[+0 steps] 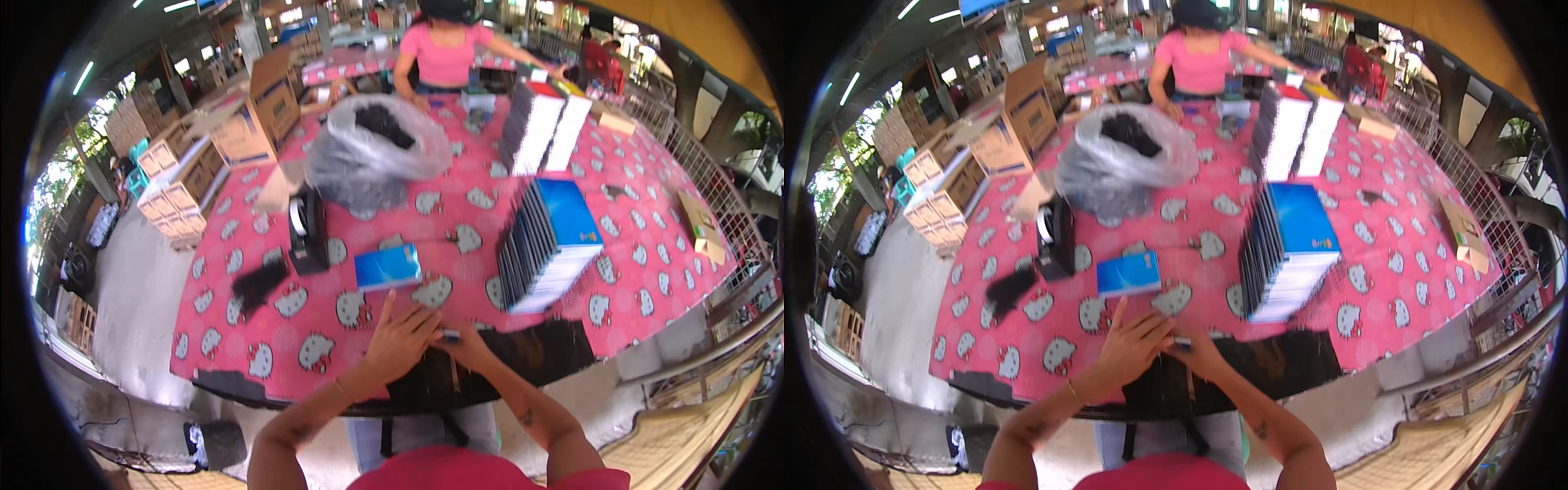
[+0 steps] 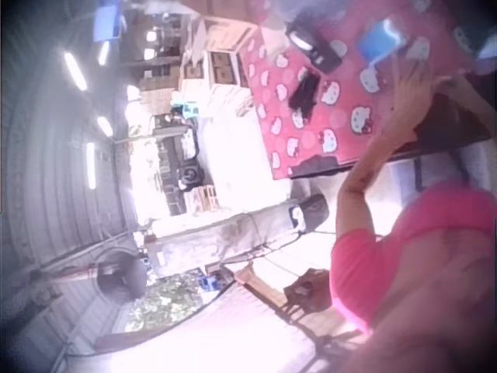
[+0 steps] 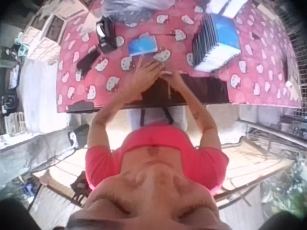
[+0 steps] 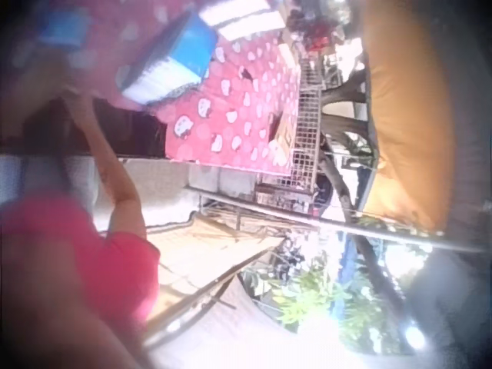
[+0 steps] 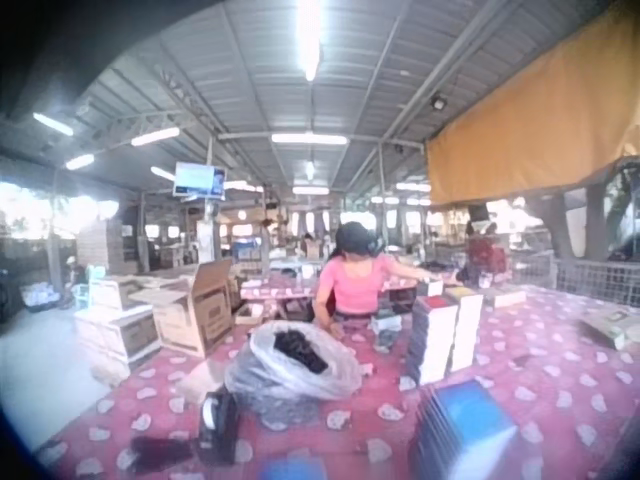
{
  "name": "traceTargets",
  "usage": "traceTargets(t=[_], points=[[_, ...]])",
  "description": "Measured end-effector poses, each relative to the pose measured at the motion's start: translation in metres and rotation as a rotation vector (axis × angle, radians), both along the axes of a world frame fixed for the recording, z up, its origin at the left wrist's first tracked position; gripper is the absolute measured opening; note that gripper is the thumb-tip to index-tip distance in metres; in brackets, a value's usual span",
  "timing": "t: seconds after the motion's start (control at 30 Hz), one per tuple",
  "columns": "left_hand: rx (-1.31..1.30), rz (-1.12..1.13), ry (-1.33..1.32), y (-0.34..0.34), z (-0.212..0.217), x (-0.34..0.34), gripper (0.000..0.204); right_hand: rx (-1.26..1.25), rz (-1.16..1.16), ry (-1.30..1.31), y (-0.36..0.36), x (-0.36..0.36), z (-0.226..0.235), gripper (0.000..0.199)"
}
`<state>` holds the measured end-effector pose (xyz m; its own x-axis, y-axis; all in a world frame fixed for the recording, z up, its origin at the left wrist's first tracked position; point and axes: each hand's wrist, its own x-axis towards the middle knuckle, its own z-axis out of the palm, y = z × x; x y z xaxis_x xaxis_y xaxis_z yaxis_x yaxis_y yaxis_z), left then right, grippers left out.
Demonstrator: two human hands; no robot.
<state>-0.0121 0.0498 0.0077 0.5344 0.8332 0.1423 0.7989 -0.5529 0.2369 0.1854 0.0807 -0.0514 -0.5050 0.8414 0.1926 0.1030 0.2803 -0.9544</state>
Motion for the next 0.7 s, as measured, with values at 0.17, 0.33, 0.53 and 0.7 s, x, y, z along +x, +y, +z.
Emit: traceTargets(t=[0.17, 0.33, 0.53, 0.7], points=[[0.176, 0.065, -0.104, -0.044, -0.034, 0.026, 0.065, -0.114, -0.057, 0.048, 0.003, -0.002, -0.015, 0.036], [0.306, 0.117, -0.016, -0.007, -0.006, 0.021, 0.072, -0.052, -0.005, -0.015, 0.004, -0.004, -0.006, 0.030], [0.287, 0.112, -0.117, -0.029, -0.012, 0.034, 0.066, -0.210, -0.025, 0.035, 0.005, -0.004, -0.018, 0.035], [0.364, 0.174, -0.252, -0.021, -0.004, 0.033, 0.051, -0.014, -0.051, 0.047, 0.005, -0.003, -0.007, 0.035]])
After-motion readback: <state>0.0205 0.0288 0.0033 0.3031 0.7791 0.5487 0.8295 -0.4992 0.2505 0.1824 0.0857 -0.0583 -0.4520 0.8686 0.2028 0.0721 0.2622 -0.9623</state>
